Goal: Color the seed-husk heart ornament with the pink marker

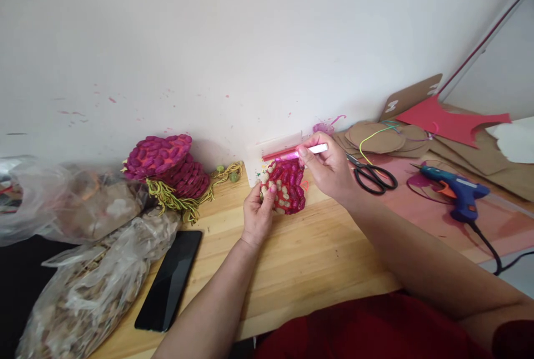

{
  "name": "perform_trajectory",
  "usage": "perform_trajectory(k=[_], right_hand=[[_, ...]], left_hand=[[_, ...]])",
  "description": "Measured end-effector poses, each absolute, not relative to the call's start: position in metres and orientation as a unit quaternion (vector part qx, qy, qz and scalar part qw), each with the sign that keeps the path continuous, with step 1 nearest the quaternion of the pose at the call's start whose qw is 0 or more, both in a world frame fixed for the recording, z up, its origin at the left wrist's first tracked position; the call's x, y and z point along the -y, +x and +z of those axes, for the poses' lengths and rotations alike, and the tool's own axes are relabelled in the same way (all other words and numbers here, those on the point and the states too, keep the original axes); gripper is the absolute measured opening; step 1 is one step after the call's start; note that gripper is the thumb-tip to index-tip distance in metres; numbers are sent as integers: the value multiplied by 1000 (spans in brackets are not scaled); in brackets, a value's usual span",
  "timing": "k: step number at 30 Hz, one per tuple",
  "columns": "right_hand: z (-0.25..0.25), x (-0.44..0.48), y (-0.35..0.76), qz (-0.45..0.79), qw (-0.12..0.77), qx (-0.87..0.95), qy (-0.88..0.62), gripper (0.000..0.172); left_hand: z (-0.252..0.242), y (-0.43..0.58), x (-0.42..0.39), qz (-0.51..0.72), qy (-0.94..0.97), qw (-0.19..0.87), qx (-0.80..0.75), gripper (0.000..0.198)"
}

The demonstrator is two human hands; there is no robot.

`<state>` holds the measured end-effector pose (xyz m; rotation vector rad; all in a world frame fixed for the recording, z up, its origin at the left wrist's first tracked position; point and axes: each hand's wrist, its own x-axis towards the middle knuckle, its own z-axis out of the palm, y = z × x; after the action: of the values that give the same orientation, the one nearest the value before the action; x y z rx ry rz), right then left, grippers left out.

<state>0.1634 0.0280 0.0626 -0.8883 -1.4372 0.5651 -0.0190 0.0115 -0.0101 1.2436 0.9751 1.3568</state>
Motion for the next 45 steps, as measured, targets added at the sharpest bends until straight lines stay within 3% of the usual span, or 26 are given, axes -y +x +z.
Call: perform_trajectory(k=[19, 37, 45], right_hand=[[62, -27, 163, 217, 602, 645, -418, 21], [61, -23, 157, 201, 604, 659, -401, 17], [61, -14, 149, 120, 573, 727, -359, 10]], left_hand=[[-3, -15, -11, 577, 434, 599, -347, 39], [-5, -14, -11, 578, 426, 604, -346, 37], [-6, -16, -12, 586, 419, 608, -335, 37]])
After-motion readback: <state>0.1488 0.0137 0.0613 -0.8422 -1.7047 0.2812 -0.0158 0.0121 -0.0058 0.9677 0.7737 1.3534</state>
